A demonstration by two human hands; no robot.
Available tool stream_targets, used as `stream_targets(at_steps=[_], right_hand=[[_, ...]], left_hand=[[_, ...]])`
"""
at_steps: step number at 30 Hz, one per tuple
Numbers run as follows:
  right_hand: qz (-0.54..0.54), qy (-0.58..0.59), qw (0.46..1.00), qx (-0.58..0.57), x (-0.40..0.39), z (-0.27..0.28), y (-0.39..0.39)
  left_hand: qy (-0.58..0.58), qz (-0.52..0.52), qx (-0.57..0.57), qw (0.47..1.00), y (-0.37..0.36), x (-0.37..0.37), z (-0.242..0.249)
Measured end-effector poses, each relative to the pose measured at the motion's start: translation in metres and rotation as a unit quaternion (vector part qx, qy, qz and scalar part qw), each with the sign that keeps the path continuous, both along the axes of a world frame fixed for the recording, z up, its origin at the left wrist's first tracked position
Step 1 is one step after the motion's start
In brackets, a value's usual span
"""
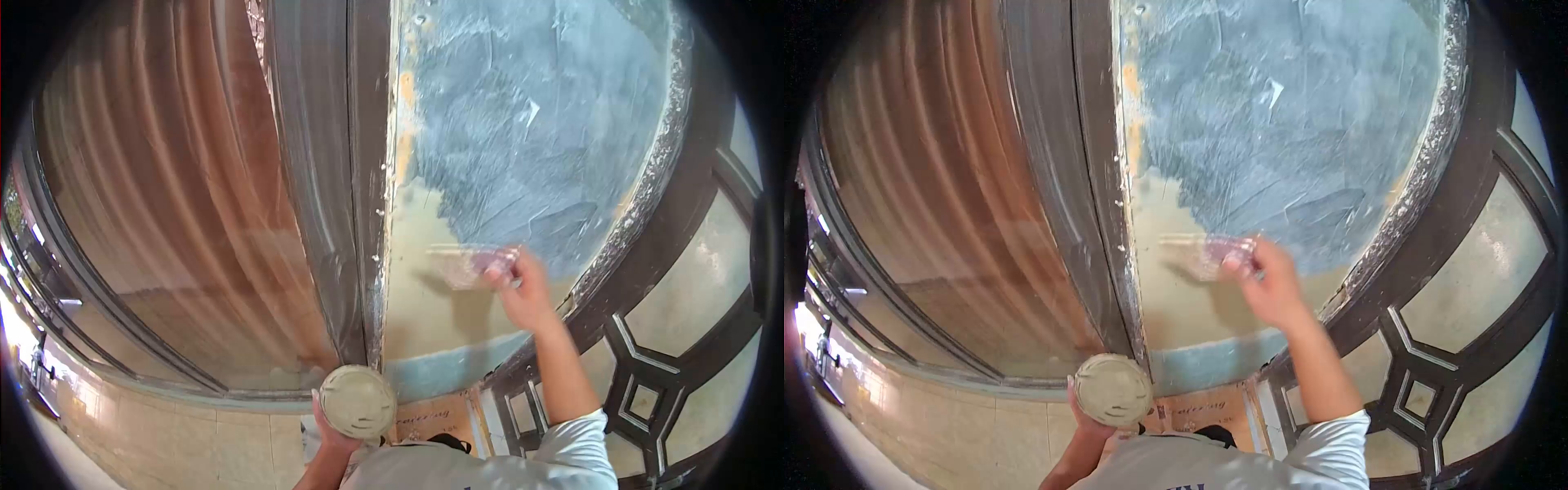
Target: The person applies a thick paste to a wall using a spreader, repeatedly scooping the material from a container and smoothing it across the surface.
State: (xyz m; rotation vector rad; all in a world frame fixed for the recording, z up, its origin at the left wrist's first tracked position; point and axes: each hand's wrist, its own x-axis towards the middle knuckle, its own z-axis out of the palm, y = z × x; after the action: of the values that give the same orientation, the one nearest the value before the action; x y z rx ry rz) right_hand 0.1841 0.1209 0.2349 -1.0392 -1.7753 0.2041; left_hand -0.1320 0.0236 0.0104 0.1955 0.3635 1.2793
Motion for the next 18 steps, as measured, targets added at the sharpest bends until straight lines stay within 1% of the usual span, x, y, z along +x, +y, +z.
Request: stream_targets(at_steps=[1,2,3,4,6,7,8,9,11,12,14,15,16,17,18], right_hand=[[0.011,-0.032,0.998,-0.061,-0.004,-0.028,-0.007],[0.036,0.009,0.991,-0.128,-0.011,-0.061,-0.011],[0.06,0.049,0.978,-0.193,-0.018,-0.093,-0.015],[0.069,0.058,0.973,-0.212,-0.024,-0.119,-0.022],[0.081,0.069,0.967,-0.233,-0.03,-0.151,-0.035],[0.08,0.073,0.955,-0.275,-0.03,-0.162,-0.041],[0.078,0.078,0.942,-0.317,-0.029,-0.168,-0.045],[0.078,0.079,0.941,-0.32,-0.029,-0.167,-0.047],[0.057,0.047,0.951,-0.299,-0.028,-0.158,-0.052],[0.056,0.048,0.951,-0.302,-0.029,-0.156,-0.053],[0.079,0.063,0.973,-0.209,-0.032,-0.151,-0.052],[0.08,0.064,0.972,-0.211,-0.033,-0.144,-0.052],[0.09,0.014,0.981,-0.17,-0.033,-0.136,-0.053],[0.1,-0.035,0.986,-0.128,-0.032,-0.129,-0.055],[0.102,-0.034,0.986,-0.131,-0.032,-0.124,-0.057]], left_hand=[[0.003,0.004,-0.008,1.0,-0.001,-0.001,0.003],[0.094,0.037,0.134,0.986,0.0,-0.002,0.007],[0.184,0.068,0.271,0.942,0.0,-0.003,0.01],[0.189,0.07,0.264,0.943,0.0,-0.005,0.014],[0.092,0.042,0.141,0.985,0.006,-0.01,0.024],[0.041,0.027,0.079,0.996,0.008,-0.011,0.028],[0.014,0.021,0.044,0.999,0.015,-0.011,0.025],[0.016,0.021,0.04,0.999,0.016,-0.01,0.031],[0.0,0.016,0.084,0.996,0.017,-0.005,0.045],[0.004,0.025,0.093,0.995,0.017,-0.002,0.046],[0.009,0.032,0.092,0.995,0.019,0.005,0.049],[0.015,0.039,0.093,0.995,0.02,0.007,0.049],[0.0,0.031,0.063,0.997,0.018,0.009,0.05],[0.001,0.033,0.06,0.998,0.018,0.011,0.05],[0.003,0.022,0.068,0.997,0.019,0.013,0.05]])
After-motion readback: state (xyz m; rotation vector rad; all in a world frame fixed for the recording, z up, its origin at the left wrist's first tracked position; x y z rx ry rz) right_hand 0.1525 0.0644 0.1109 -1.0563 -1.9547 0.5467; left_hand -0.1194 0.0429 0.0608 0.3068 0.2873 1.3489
